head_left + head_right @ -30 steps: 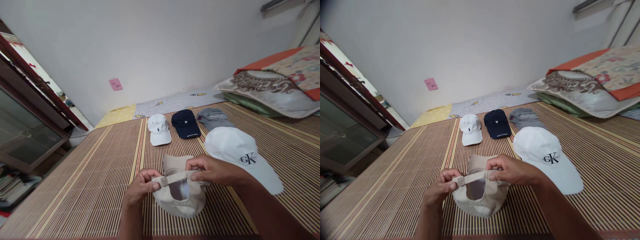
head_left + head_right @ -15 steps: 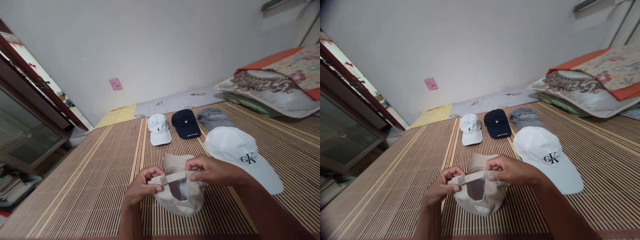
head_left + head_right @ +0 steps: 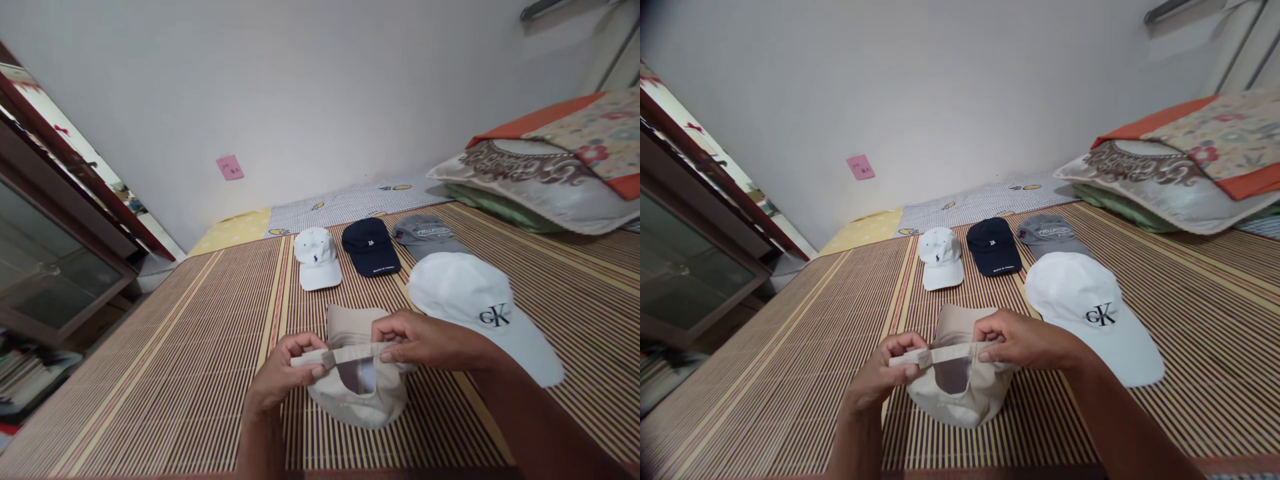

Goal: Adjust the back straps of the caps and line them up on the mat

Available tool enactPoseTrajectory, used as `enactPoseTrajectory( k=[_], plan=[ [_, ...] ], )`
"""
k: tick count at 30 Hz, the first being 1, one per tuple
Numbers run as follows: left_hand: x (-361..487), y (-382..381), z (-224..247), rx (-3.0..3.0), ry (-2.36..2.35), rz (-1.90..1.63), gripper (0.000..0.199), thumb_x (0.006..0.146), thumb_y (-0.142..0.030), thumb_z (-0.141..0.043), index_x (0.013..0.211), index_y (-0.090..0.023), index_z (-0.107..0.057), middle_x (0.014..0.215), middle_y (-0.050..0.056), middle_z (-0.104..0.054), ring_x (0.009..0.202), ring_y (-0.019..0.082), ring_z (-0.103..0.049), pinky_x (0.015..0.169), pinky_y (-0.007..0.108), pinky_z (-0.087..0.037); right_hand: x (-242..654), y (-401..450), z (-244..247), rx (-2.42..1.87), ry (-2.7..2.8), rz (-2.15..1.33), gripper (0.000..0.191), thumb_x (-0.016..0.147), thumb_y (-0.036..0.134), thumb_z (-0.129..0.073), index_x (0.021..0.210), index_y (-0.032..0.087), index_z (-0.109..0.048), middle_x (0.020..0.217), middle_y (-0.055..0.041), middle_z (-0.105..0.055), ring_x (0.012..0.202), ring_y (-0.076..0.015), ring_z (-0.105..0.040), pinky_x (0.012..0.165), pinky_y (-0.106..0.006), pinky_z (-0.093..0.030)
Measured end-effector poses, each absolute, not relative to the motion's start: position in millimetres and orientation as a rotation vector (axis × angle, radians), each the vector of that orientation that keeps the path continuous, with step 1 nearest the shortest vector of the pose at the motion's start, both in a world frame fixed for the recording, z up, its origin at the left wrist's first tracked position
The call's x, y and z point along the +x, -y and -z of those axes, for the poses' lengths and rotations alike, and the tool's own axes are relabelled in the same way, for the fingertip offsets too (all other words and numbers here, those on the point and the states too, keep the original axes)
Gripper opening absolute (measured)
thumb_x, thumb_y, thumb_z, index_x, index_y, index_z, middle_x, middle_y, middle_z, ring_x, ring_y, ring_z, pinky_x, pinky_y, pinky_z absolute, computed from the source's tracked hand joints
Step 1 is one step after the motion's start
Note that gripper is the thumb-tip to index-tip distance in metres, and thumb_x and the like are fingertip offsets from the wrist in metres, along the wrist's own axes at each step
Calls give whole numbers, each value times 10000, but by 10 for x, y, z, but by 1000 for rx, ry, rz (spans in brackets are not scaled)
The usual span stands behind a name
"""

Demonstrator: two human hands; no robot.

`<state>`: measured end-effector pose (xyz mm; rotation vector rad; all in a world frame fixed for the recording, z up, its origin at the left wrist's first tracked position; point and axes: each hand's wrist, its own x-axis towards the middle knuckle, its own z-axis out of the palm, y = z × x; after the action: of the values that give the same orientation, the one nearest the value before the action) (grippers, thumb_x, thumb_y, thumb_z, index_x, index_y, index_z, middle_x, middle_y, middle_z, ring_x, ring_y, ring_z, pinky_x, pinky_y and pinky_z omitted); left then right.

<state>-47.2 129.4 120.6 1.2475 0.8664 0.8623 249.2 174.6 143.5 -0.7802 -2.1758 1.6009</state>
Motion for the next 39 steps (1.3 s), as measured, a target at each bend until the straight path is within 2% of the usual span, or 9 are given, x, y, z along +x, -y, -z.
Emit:
enactPoseTrajectory(
  k=[3, 8, 14, 22, 32, 39],
  plan=[
    [-442, -1283, -1233, 1215, -893, -853, 442, 570, -425, -976, 819, -158, -727, 672, -28, -625, 547, 67, -473, 520, 175, -349, 2491, -1751, -1430, -778, 2172, -1600, 386, 855, 551, -690, 793, 185, -584, 696, 38, -503, 628, -119, -408, 575, -251, -289],
    [-434, -1276, -1238, 1254, -916, -848, 407, 662, -445, -930, 816, -154, -692, 691, -22, -610, 566, 69, -472, 536, 179, -350, 2490, -1757, -1422, -772, 2168, -1595, 401, 854, 563, -704, 783, 187, -586, 688, 44, -495, 627, -118, -408, 577, -251, -286],
    [-425, -1260, -1252, 1270, -908, -845, 412, 694, -460, -896, 788, -163, -627, 683, -37, -543, 568, 69, -415, 528, 184, -313, 2500, -1759, -1410, -756, 2143, -1641, 386, 856, 546, -712, 800, 181, -598, 695, 45, -493, 627, -116, -402, 573, -254, -276],
    [-418, -1260, -1228, 1294, -884, -855, 374, 766, -459, -843, 809, -159, -624, 702, -23, -538, 591, 83, -422, 550, 202, -305, 2497, -1764, -1398, -742, 2131, -1650, 409, 855, 568, -710, 792, 180, -593, 683, 50, -488, 618, -114, -388, 571, -250, -265],
    [-437, -1260, -1174, 1214, -882, -909, 346, 791, -448, -843, 793, -148, -670, 681, -16, -544, 589, 90, -444, 566, 206, -319, 2484, -1750, -1443, -767, 2131, -1634, 351, 851, 516, -705, 810, 183, -602, 687, 46, -493, 616, -115, -395, 567, -247, -279],
    [-509, -1271, -1176, 1242, -863, -890, 344, 769, -466, -860, 796, -138, -760, 727, 7, -577, 651, 115, -496, 617, 228, -367, 2512, -1725, -1467, -729, 2005, -1727, 421, 845, 580, -727, 895, 167, -663, 738, 23, -575, 641, -122, -466, 594, -249, -324]
  ],
)
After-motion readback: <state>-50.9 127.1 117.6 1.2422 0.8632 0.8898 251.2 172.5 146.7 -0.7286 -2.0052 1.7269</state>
